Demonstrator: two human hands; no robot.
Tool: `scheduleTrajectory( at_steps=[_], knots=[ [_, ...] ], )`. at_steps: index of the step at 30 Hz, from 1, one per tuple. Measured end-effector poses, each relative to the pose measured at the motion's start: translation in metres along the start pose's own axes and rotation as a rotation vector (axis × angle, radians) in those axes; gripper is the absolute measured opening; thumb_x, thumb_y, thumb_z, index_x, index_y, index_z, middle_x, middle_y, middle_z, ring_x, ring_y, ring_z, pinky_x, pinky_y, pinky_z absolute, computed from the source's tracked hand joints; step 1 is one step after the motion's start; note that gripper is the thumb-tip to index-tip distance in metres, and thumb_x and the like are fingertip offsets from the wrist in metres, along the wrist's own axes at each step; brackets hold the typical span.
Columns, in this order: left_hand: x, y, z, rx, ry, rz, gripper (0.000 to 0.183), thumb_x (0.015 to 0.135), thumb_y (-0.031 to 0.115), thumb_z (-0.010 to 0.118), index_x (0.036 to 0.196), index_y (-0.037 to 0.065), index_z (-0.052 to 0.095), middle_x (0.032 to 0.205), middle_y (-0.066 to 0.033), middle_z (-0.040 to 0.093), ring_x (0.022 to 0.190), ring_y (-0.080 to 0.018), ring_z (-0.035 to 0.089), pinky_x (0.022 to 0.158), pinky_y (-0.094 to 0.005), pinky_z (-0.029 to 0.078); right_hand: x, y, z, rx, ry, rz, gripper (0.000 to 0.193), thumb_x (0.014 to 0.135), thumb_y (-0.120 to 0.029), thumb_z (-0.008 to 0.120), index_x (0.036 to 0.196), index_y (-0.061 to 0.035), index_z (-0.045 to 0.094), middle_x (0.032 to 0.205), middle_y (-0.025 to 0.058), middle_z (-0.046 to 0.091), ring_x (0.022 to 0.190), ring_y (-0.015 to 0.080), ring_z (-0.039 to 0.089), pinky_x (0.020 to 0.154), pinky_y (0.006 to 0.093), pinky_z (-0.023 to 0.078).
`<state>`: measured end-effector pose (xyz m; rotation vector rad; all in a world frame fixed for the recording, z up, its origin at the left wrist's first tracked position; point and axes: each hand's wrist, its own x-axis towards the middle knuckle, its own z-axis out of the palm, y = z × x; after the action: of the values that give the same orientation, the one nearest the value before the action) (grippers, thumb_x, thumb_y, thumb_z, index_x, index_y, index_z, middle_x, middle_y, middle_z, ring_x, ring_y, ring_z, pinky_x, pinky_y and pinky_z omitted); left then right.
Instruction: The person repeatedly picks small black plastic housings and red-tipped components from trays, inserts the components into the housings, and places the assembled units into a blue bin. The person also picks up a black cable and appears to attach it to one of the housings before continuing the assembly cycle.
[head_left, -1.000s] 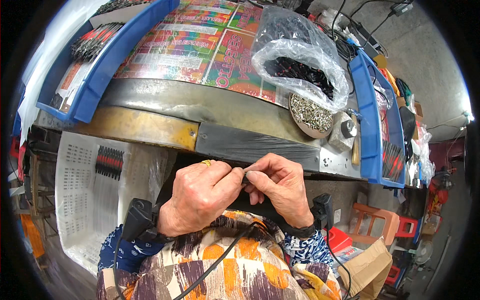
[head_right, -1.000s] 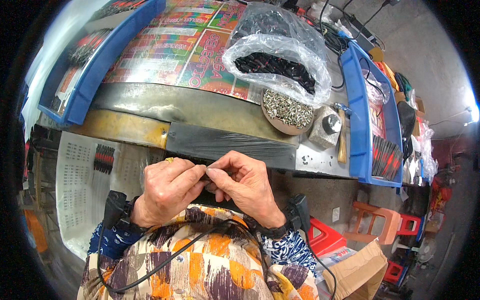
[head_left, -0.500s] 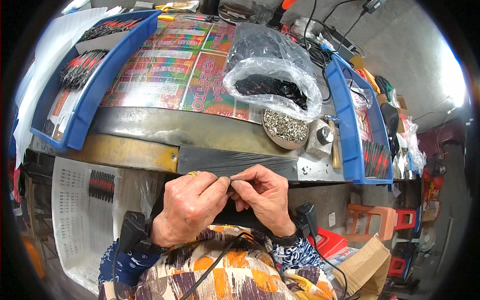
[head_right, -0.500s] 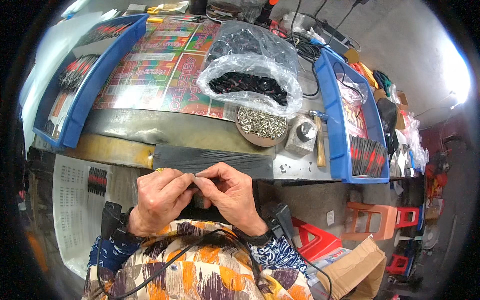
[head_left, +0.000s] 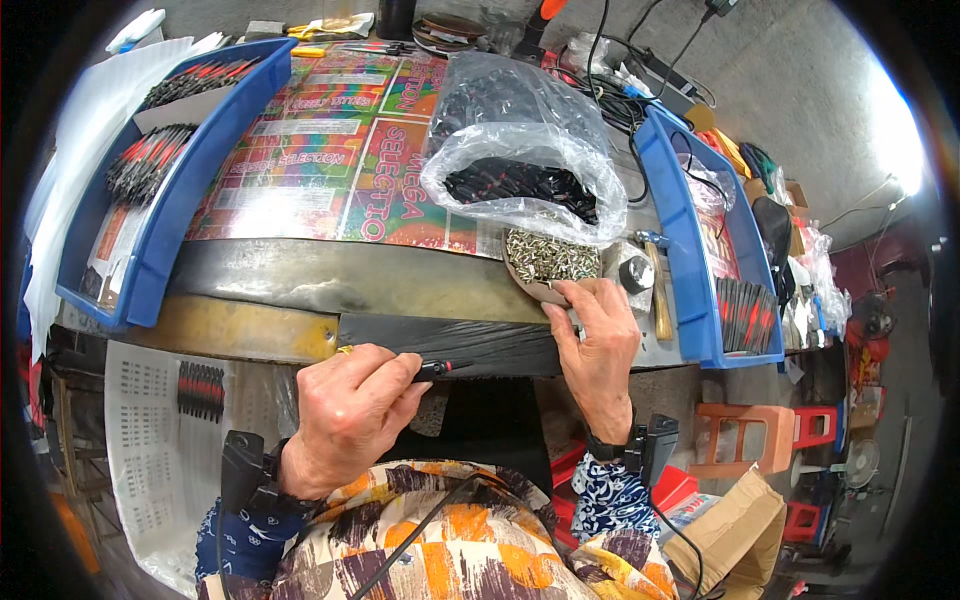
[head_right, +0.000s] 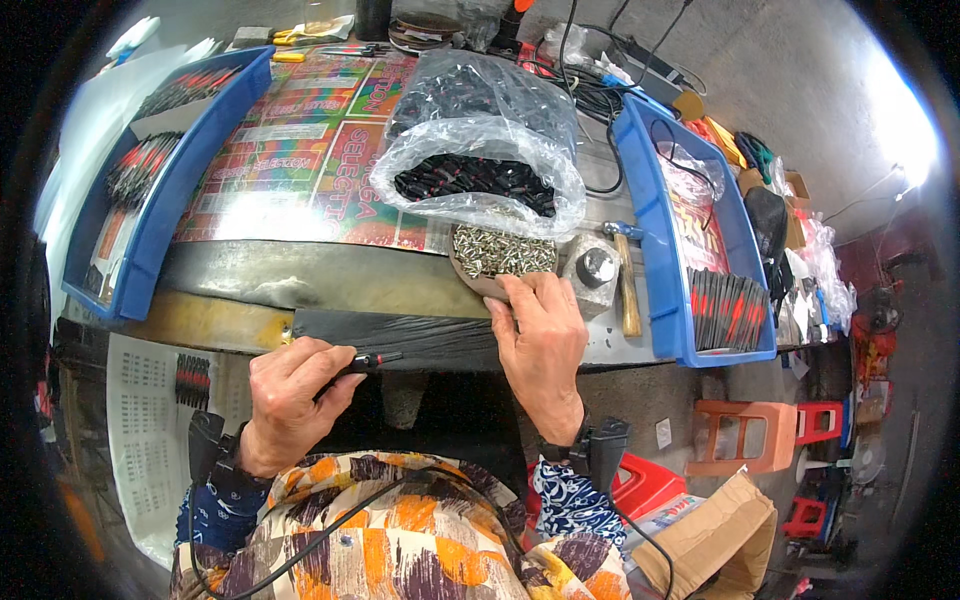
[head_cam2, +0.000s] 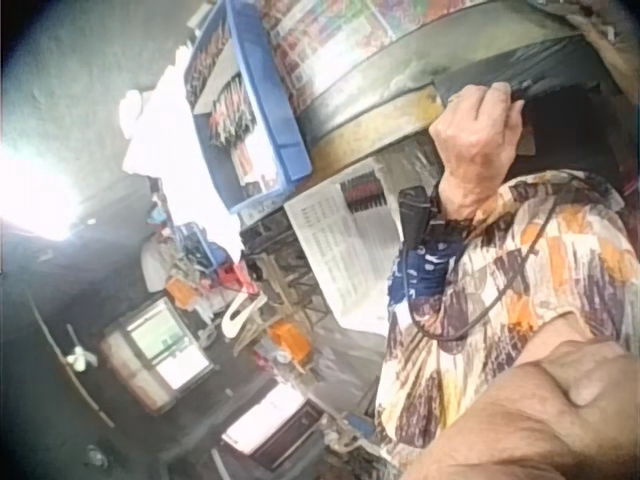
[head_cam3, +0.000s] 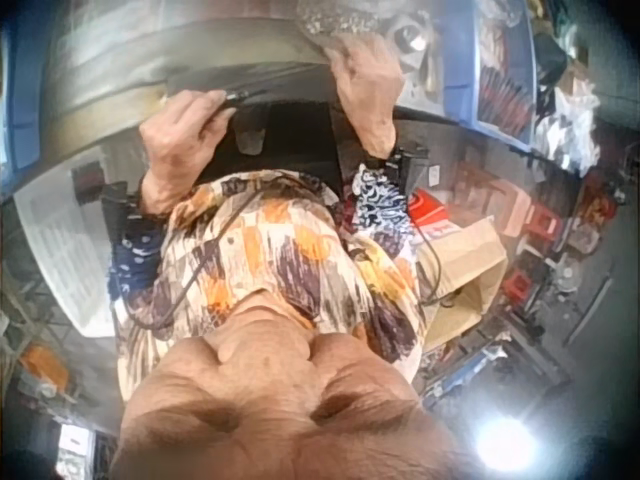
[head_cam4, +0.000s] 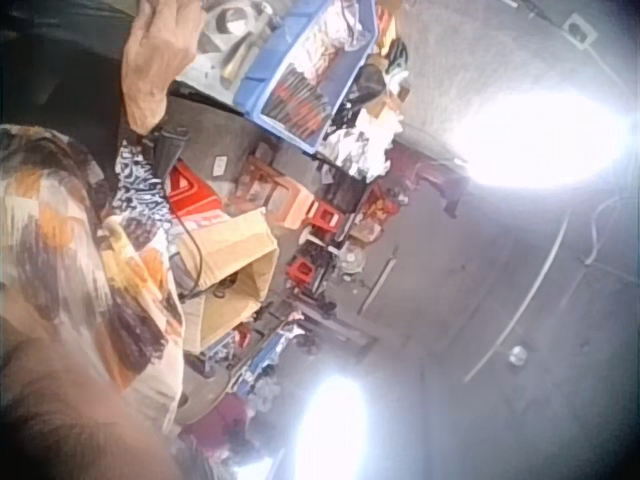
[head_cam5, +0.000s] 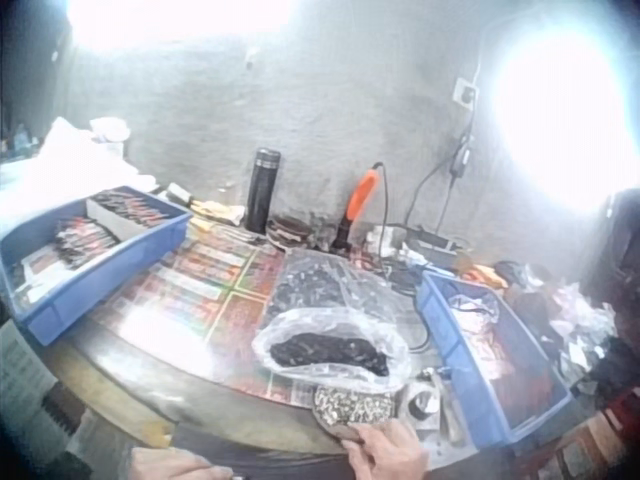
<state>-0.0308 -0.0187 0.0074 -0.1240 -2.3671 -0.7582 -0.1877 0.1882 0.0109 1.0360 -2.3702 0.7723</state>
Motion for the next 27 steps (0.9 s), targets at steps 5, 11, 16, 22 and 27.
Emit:
scheduleTrajectory(
  at_steps=[5,11,16,22,27],
  knots=[
    [-0.002,-0.002,-0.002,-0.009,-0.034,-0.034,0.025,0.069,0.001,0.079,0.091,0.001,0.067,0.076,-0.0115,0.064,0.064,-0.0276,0.064,0.056,-0.0355,0.050,-0.001,0.004,0.007,-0.106,0.005,-0.028,0.032,0.071,-0.008,0.079,0.102,-0.0030,0.069,0.093,0.0103,0.060,0.086,0.0303,0.056,0.071,0.0401,0.047],
    [-0.001,-0.005,0.003,-0.005,-0.020,-0.005,0.026,0.068,0.004,0.079,0.091,0.004,0.068,0.074,-0.0077,0.061,0.060,-0.0238,0.061,0.053,-0.0346,0.049,0.002,0.004,0.006,-0.107,-0.039,-0.046,0.034,0.071,-0.008,0.080,0.102,-0.0034,0.068,0.093,0.0106,0.059,0.086,0.0305,0.055,0.071,0.0408,0.047],
    [-0.003,-0.003,0.005,-0.015,-0.024,-0.014,0.027,0.067,0.004,0.079,0.092,0.004,0.068,0.074,-0.0076,0.061,0.060,-0.0240,0.061,0.052,-0.0346,0.049,0.009,0.005,0.001,-0.072,-0.113,-0.024,0.029,0.074,-0.010,0.078,0.100,-0.0031,0.068,0.091,0.0114,0.060,0.086,0.0317,0.055,0.074,0.0412,0.045],
    [-0.007,-0.002,0.003,-0.012,-0.042,-0.029,0.028,0.067,0.004,0.080,0.092,0.004,0.068,0.075,-0.0077,0.062,0.061,-0.0246,0.062,0.053,-0.0347,0.050,0.012,0.005,0.000,-0.018,-0.111,-0.017,0.024,0.075,-0.011,0.077,0.096,-0.0031,0.069,0.090,0.0117,0.060,0.086,0.0318,0.055,0.076,0.0414,0.044],
    [-0.009,-0.002,0.002,-0.018,-0.033,-0.031,0.028,0.067,0.005,0.080,0.091,0.003,0.068,0.075,-0.0080,0.062,0.062,-0.0249,0.063,0.054,-0.0351,0.050,0.010,0.005,0.000,0.018,-0.090,0.025,0.019,0.075,-0.009,0.076,0.091,-0.0034,0.069,0.086,0.0112,0.061,0.085,0.0304,0.054,0.075,0.0398,0.043]
  ],
)
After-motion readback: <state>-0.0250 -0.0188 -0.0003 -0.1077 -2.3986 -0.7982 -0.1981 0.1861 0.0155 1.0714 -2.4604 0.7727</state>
